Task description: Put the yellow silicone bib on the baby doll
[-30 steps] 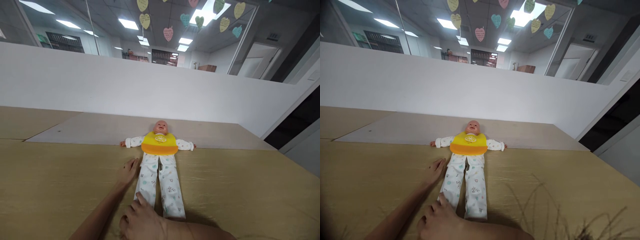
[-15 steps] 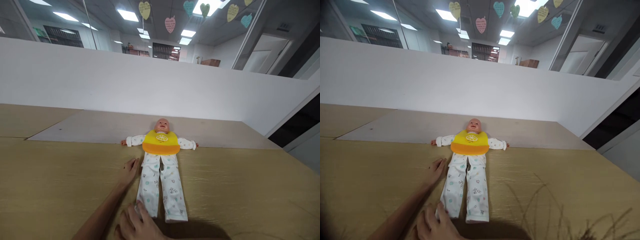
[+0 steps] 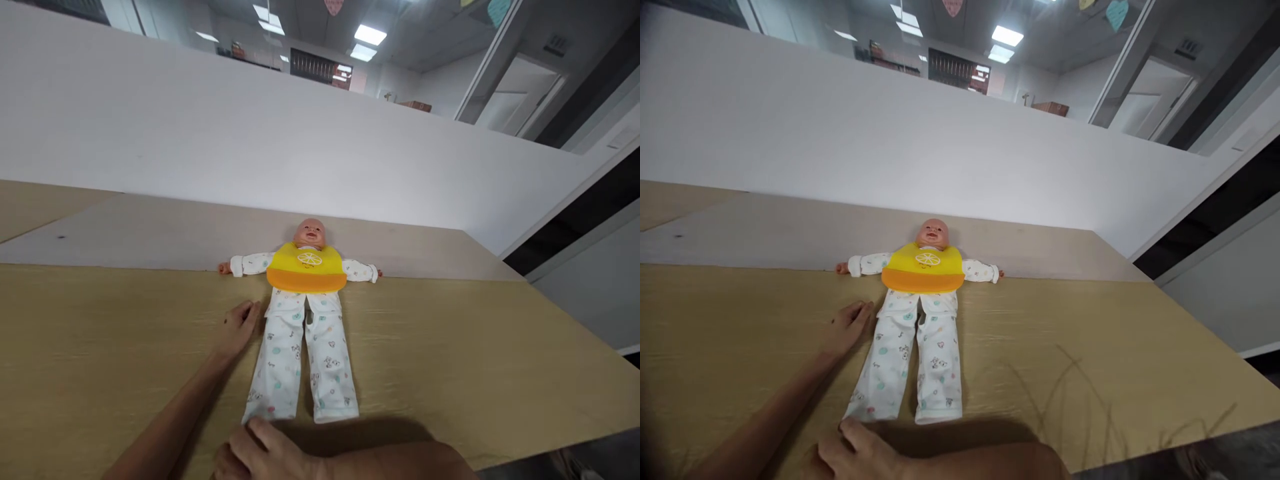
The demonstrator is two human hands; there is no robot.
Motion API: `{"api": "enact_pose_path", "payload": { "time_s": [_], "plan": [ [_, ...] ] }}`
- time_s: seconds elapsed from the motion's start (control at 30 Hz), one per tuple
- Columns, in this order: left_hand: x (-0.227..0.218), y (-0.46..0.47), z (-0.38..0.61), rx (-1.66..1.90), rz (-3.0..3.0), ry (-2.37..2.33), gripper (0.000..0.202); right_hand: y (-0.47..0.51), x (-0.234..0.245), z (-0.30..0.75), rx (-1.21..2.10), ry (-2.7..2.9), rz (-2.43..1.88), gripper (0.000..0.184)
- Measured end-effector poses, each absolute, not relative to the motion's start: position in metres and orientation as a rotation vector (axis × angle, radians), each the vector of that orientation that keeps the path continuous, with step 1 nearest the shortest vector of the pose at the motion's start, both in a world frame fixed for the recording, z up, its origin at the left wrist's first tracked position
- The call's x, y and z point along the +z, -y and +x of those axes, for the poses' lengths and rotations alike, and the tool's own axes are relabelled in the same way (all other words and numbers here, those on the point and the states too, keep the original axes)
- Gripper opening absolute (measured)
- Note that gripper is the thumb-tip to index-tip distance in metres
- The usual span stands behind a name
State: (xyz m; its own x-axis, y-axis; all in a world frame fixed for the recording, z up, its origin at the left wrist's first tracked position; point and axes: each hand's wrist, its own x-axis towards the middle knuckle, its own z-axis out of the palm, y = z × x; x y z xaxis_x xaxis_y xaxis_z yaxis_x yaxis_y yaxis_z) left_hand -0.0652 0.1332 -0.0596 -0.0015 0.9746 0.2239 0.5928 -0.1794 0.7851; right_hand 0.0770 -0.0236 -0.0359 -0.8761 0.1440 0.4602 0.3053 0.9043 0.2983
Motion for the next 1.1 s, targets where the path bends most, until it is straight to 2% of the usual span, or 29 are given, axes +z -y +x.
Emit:
{"api": "enact_pose_path", "payload": {
  "time_s": [0.17, 0.27, 0.57, 0.87, 0.97, 1.1],
  "plan": [
    [-0.058, -0.132, -0.063, 1.077, 1.813, -1.629, 0.039, 0.032, -0.039, 0.082, -0.659, 2.479, -0.785, 0.033],
    [-0.055, -0.13, -0.062, 1.08, 1.8, -1.618, 0.04, 0.027, -0.049, 0.079, -0.662, 2.407, -0.884, 0.027],
    [-0.06, -0.131, -0.062, 1.1, 1.802, -1.613, 0.04, 0.017, -0.041, 0.084, -0.574, 2.319, -0.704, 0.006],
    [-0.059, -0.132, -0.062, 1.087, 1.768, -1.586, 0.039, 0.021, -0.043, 0.081, -0.464, 2.365, -0.557, 0.006],
    [-0.059, -0.133, -0.062, 1.092, 1.756, -1.571, 0.04, 0.023, -0.032, 0.082, -0.358, 2.438, -0.478, 0.008],
    [-0.06, -0.133, -0.063, 1.096, 1.768, -1.577, 0.039, 0.011, -0.007, 0.098, -0.298, 2.406, -0.462, 0.001]
  ]
}}
